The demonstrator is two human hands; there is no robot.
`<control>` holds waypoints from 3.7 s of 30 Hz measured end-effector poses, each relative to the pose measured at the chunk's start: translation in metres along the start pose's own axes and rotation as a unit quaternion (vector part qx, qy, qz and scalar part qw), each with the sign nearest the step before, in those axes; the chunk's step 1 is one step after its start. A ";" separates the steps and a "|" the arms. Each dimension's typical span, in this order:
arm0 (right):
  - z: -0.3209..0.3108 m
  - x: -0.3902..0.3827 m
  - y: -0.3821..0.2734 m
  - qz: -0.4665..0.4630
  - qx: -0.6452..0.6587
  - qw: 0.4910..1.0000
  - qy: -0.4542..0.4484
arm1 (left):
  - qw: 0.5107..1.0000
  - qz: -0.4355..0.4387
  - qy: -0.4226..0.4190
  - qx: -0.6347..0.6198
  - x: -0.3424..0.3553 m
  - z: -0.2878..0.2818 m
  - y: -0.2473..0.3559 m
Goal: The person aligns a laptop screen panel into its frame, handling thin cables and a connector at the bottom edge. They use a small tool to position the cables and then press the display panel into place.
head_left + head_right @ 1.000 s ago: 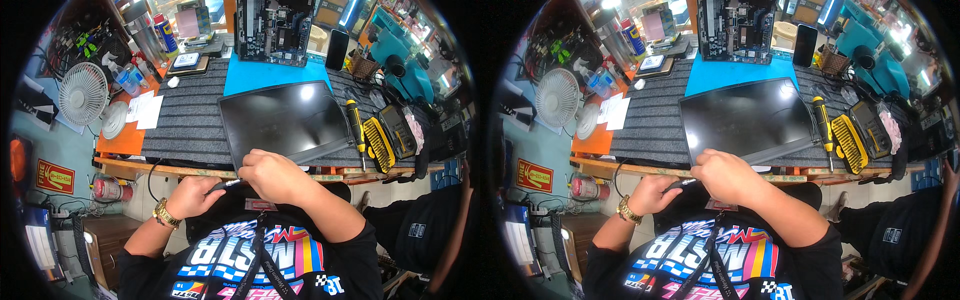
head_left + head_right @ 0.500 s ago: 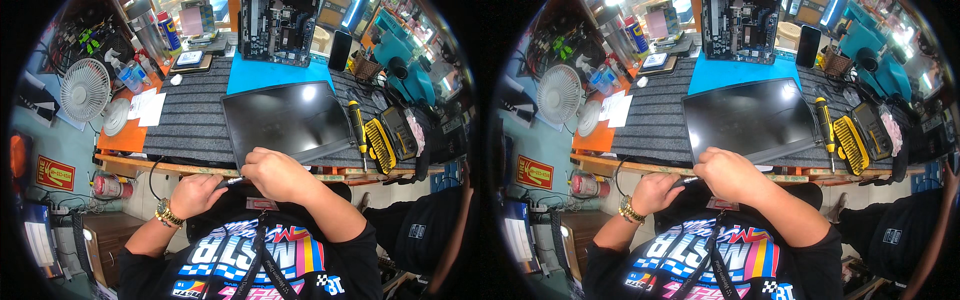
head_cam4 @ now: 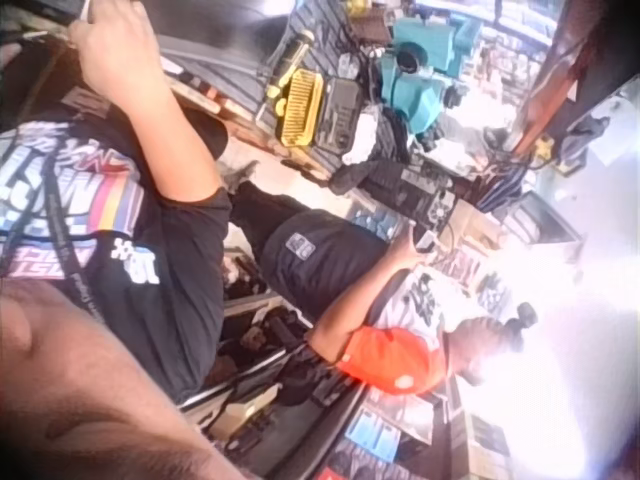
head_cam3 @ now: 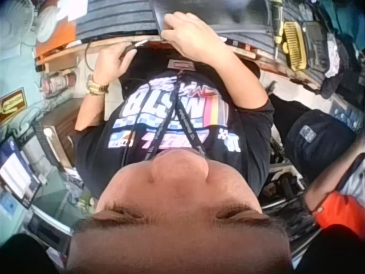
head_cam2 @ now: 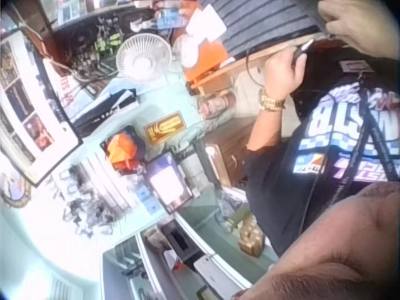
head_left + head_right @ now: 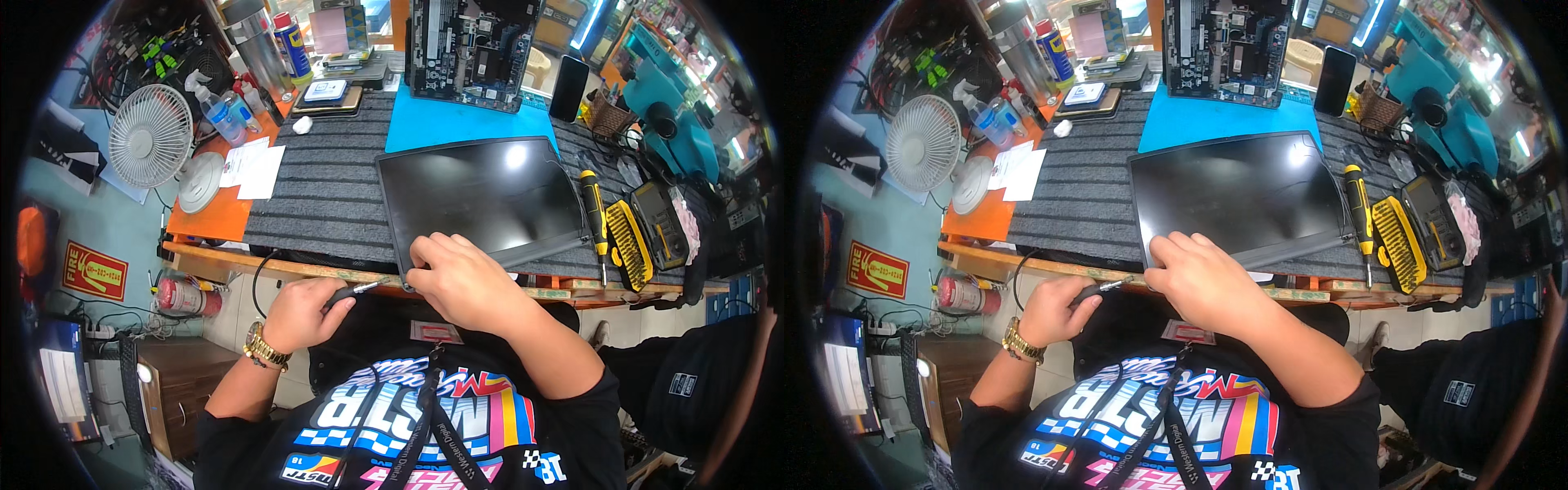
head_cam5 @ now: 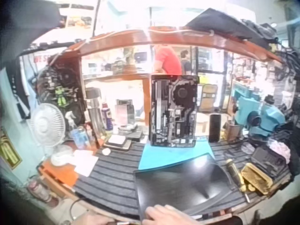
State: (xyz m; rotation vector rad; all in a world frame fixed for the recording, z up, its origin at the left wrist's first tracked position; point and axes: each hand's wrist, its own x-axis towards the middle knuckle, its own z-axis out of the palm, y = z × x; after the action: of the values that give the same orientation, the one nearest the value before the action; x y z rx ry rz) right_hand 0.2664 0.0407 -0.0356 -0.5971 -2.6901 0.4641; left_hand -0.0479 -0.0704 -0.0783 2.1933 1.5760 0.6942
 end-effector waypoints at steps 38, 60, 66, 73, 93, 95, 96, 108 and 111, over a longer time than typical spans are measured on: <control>0.008 0.001 -0.019 -0.022 -0.100 0.995 -0.012 | 0.990 -0.017 0.138 0.036 0.014 -0.006 -0.009; -0.005 -0.009 0.012 0.030 0.069 0.997 0.030 | 0.996 -0.027 -0.027 -0.085 0.023 -0.029 0.007; 0.000 -0.006 0.014 0.022 0.089 0.995 0.044 | 0.997 0.043 -0.010 -0.067 0.020 -0.007 0.006; -0.001 -0.007 0.014 0.010 0.109 0.994 0.025 | 0.997 0.054 -0.001 -0.050 0.020 -0.004 0.007; -0.001 0.001 0.025 -0.016 0.087 0.996 -0.008 | 0.996 0.069 0.053 -0.003 0.024 0.013 0.019; -0.001 0.000 0.025 -0.017 0.088 0.996 -0.009 | 0.996 0.071 0.053 -0.003 0.023 0.014 0.018; -0.001 -0.001 0.025 -0.018 0.082 0.996 -0.010 | 0.996 0.074 0.050 0.004 0.022 0.015 0.016; 0.005 -0.003 0.026 -0.038 0.055 0.998 0.014 | 0.995 0.039 0.038 -0.087 0.019 0.022 0.013; 0.008 -0.003 0.024 -0.039 0.055 0.997 0.026 | 0.995 0.046 0.045 -0.071 0.023 0.018 0.016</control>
State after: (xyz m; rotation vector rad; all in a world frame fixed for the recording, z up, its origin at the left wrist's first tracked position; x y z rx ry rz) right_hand 0.2742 0.0578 -0.0528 -0.4651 -2.6075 0.5625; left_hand -0.0193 -0.0540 -0.0807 2.1681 1.4276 0.9150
